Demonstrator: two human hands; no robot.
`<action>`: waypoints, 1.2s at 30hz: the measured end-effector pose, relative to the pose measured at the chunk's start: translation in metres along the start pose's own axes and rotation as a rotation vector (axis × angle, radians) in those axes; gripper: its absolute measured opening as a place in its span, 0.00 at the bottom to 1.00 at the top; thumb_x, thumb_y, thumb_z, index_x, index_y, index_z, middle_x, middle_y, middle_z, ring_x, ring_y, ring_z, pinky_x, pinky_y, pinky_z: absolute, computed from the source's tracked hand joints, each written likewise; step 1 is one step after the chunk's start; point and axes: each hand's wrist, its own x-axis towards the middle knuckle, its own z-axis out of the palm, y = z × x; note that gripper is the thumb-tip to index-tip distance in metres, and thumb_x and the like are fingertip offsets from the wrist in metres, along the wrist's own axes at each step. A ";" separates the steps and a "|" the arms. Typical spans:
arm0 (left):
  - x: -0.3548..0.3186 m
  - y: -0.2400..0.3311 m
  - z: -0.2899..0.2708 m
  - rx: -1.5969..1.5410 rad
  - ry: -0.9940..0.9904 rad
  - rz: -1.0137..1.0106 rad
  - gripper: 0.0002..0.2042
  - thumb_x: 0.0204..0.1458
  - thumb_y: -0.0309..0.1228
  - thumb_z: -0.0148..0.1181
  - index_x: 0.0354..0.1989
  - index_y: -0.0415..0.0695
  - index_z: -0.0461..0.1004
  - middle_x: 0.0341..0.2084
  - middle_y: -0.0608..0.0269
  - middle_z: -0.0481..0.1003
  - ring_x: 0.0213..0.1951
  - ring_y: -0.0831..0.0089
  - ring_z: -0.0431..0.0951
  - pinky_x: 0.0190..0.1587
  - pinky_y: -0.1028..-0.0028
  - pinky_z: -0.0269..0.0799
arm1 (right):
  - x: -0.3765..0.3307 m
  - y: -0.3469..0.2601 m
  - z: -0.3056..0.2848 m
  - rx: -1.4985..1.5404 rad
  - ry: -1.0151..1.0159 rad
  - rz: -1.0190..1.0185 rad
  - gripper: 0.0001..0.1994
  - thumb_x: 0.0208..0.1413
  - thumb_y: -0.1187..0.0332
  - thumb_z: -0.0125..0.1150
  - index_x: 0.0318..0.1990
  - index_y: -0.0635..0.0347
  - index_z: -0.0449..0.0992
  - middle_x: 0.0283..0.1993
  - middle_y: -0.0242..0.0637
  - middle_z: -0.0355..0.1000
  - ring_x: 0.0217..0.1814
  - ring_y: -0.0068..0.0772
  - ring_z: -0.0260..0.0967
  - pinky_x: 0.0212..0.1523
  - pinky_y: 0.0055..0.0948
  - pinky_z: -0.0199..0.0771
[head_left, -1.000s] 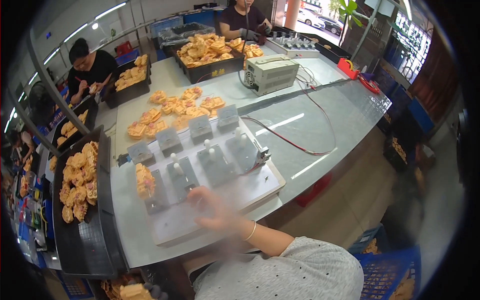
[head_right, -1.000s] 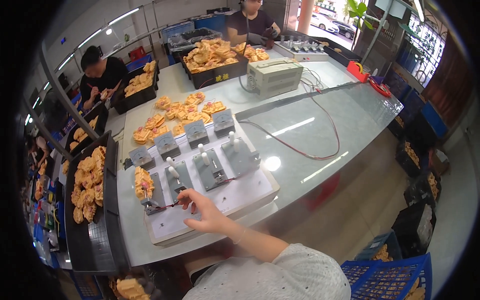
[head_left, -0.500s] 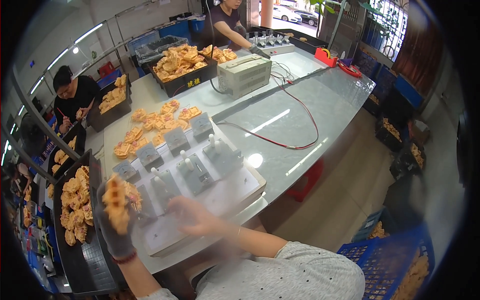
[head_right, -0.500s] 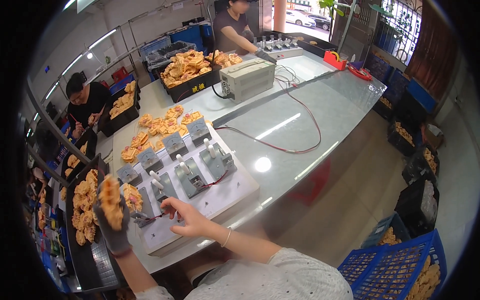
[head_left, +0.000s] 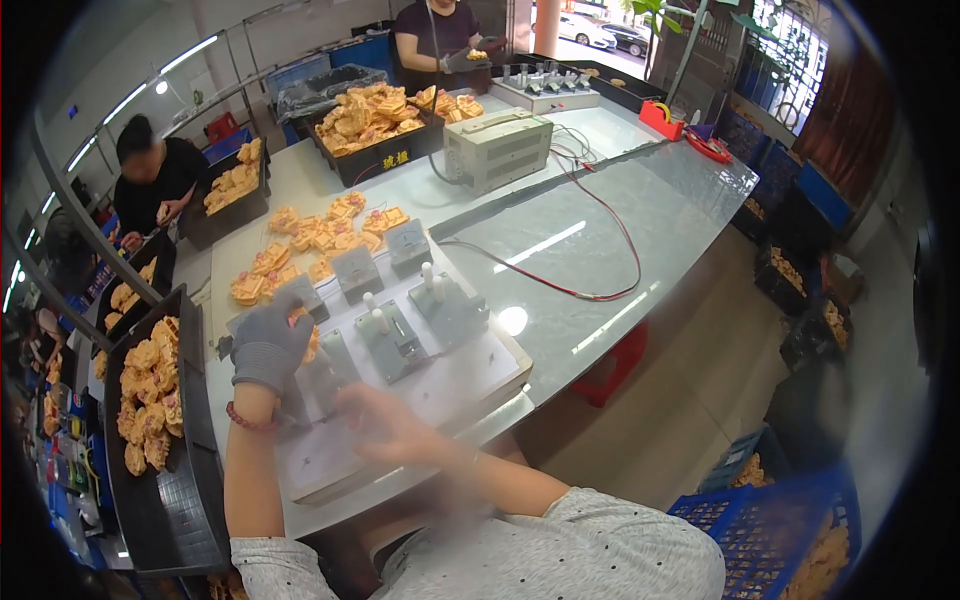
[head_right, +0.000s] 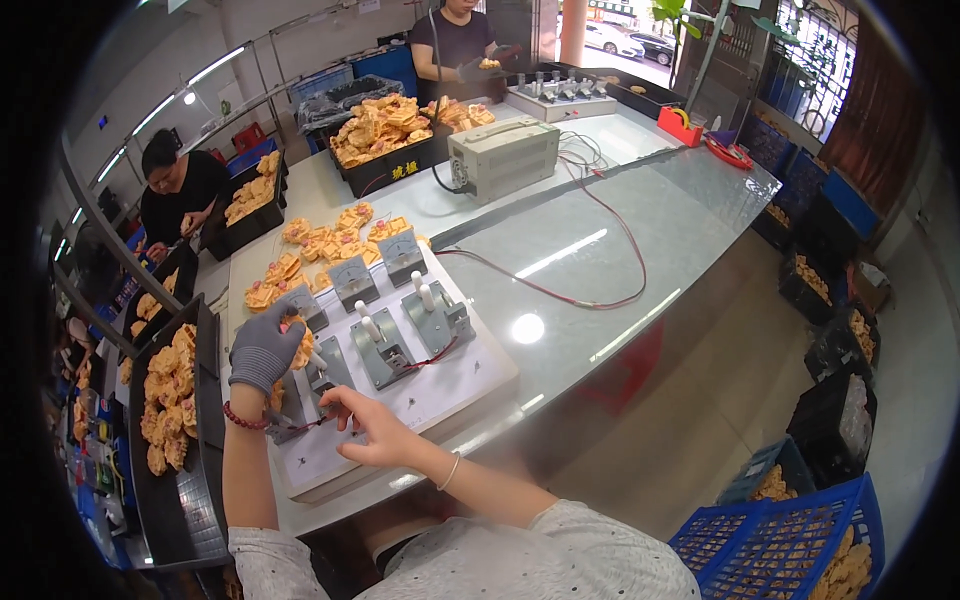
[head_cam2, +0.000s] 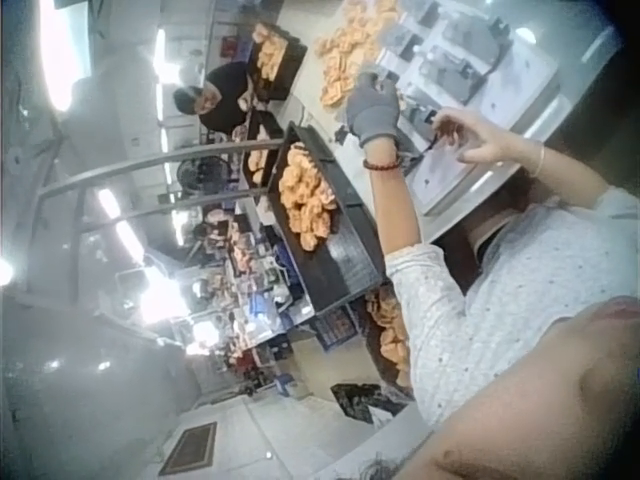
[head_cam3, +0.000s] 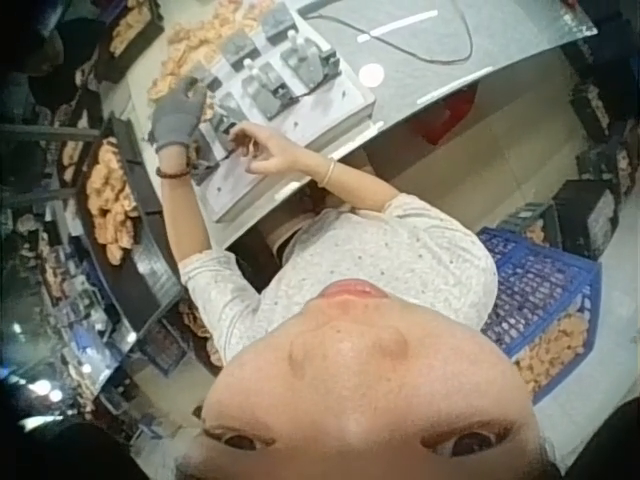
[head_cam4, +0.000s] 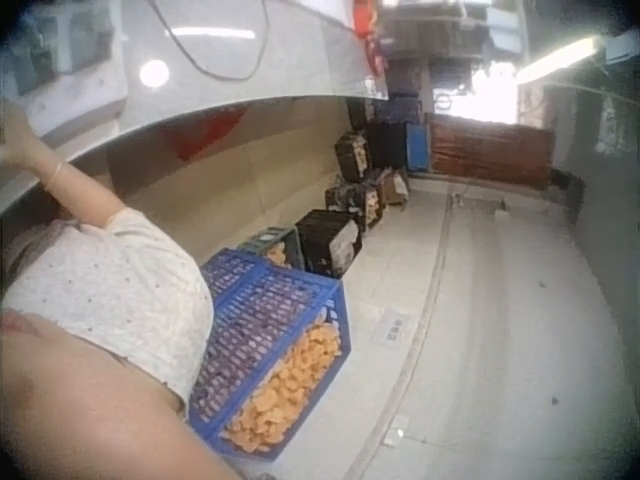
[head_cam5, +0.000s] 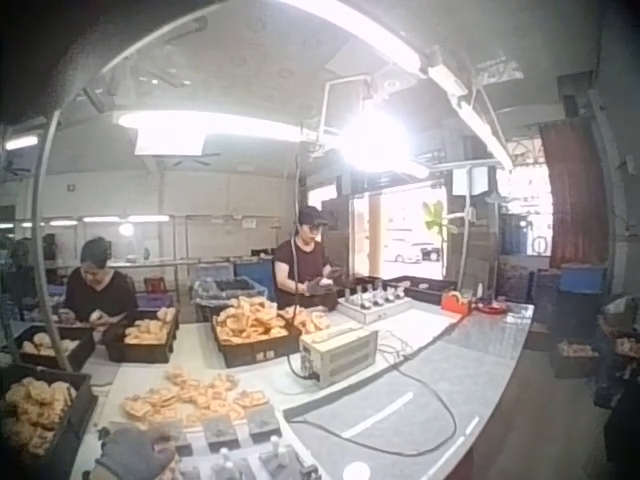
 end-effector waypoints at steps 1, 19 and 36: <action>-0.002 0.000 0.000 0.005 -0.006 -0.017 0.16 0.48 0.43 0.54 0.42 0.49 0.75 0.30 0.50 0.77 0.35 0.54 0.78 0.41 0.62 0.72 | -0.001 0.000 0.001 0.013 -0.012 0.007 0.28 0.36 0.71 0.59 0.51 0.57 0.63 0.40 0.32 0.65 0.36 0.25 0.64 0.35 0.24 0.64; -0.007 0.020 0.011 -0.049 -0.167 -0.085 0.17 0.54 0.46 0.46 0.45 0.51 0.71 0.33 0.46 0.76 0.38 0.50 0.77 0.43 0.60 0.71 | 0.002 0.000 -0.002 -0.033 0.043 0.003 0.27 0.34 0.70 0.60 0.49 0.62 0.65 0.36 0.36 0.68 0.33 0.24 0.66 0.34 0.23 0.63; -0.123 -0.005 -0.035 -0.440 0.273 0.203 0.20 0.50 0.35 0.58 0.52 0.45 0.68 0.31 0.54 0.72 0.30 0.65 0.74 0.33 0.69 0.70 | -0.017 -0.017 -0.012 -0.193 0.293 -0.003 0.27 0.45 0.77 0.58 0.57 0.61 0.64 0.28 0.31 0.72 0.27 0.18 0.67 0.29 0.20 0.65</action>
